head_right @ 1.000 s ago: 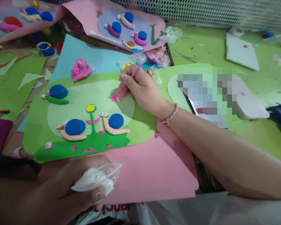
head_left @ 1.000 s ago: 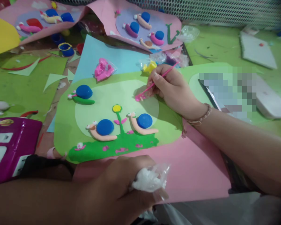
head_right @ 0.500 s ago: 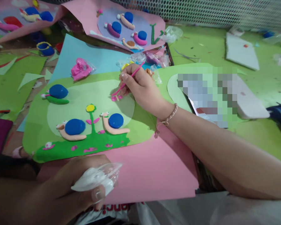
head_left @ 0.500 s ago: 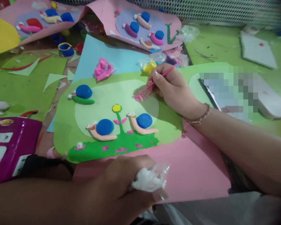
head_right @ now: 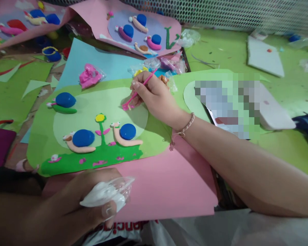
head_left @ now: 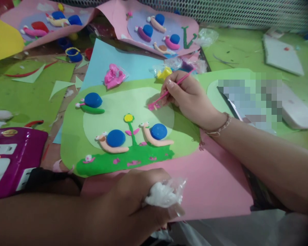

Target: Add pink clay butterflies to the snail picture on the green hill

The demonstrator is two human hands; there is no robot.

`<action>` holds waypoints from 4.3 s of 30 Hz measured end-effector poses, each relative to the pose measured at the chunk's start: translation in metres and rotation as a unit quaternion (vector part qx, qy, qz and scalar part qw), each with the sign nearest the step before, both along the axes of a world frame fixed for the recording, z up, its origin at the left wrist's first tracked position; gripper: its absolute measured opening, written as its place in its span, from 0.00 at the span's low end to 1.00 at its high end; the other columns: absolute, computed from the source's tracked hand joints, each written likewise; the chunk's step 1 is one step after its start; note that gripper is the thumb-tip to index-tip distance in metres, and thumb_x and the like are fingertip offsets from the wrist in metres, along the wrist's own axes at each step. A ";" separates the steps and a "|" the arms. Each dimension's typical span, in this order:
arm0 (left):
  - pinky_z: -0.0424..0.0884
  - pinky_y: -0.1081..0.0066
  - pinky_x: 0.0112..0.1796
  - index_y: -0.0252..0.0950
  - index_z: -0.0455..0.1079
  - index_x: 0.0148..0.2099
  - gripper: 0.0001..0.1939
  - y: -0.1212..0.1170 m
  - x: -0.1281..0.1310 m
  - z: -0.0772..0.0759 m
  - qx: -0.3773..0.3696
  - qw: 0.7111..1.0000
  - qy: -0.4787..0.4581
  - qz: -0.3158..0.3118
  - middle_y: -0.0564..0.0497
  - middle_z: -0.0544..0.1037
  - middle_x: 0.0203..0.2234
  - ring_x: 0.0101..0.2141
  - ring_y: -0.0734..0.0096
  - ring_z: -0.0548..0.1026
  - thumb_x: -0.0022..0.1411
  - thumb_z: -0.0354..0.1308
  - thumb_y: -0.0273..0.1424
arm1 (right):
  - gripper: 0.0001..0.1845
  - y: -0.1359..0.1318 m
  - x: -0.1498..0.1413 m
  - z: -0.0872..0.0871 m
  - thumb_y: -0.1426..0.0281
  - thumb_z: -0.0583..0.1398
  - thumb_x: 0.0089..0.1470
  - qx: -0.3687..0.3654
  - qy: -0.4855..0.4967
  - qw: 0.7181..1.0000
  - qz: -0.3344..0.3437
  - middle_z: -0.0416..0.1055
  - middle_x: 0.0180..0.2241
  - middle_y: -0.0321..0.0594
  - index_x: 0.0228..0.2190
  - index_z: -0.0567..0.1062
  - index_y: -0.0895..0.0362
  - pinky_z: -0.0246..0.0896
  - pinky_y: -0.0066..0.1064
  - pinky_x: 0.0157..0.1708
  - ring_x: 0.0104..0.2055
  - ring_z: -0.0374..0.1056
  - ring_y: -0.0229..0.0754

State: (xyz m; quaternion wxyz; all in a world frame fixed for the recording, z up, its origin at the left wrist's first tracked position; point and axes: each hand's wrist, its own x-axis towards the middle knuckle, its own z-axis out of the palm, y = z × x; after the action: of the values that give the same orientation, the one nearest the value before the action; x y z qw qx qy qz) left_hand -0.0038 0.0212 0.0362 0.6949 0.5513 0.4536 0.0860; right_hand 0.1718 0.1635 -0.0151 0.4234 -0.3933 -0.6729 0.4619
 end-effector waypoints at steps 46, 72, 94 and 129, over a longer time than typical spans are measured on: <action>0.57 0.77 0.25 0.37 0.61 0.26 0.13 -0.007 -0.001 -0.013 0.053 0.998 -0.023 0.018 0.58 0.65 0.19 0.22 0.77 0.63 0.59 0.50 0.39 | 0.16 0.004 -0.001 -0.002 0.58 0.58 0.56 -0.046 0.037 0.998 0.007 0.64 0.21 0.30 0.25 0.64 0.57 0.68 0.21 0.24 0.22 0.66 0.28; 0.56 0.80 0.20 0.36 0.64 0.33 0.15 -0.005 0.001 -0.011 -0.036 0.998 -0.028 0.053 0.59 0.65 0.18 0.18 0.81 0.60 0.59 0.52 0.43 | 0.17 -0.016 0.005 0.009 0.61 0.49 0.63 0.193 -0.017 0.981 -0.014 0.64 0.24 0.35 0.27 0.68 0.55 0.62 0.30 0.33 0.27 0.62 0.34; 0.58 0.80 0.23 0.36 0.66 0.35 0.12 -0.009 -0.003 -0.014 0.026 0.999 -0.043 0.008 0.58 0.67 0.19 0.22 0.78 0.64 0.59 0.55 0.40 | 0.04 -0.065 0.004 0.061 0.80 0.60 0.53 0.109 -0.034 0.879 0.464 0.74 0.24 0.40 0.30 0.75 0.62 0.59 0.16 0.24 0.24 0.66 0.26; 0.59 0.78 0.26 0.38 0.56 0.25 0.16 0.000 -0.003 -0.008 0.027 0.999 -0.039 -0.001 0.57 0.63 0.20 0.23 0.77 0.62 0.62 0.51 0.39 | 0.12 0.005 0.011 -0.006 0.63 0.61 0.54 -0.042 0.032 0.999 -0.005 0.66 0.20 0.30 0.27 0.66 0.56 0.65 0.22 0.22 0.22 0.69 0.31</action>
State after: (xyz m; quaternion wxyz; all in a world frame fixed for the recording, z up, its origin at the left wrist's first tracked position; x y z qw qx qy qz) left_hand -0.0072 0.0210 0.0283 0.6970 0.5669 0.4226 0.1191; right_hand 0.1826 0.1686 -0.0210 0.4298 -0.3991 -0.6368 0.5004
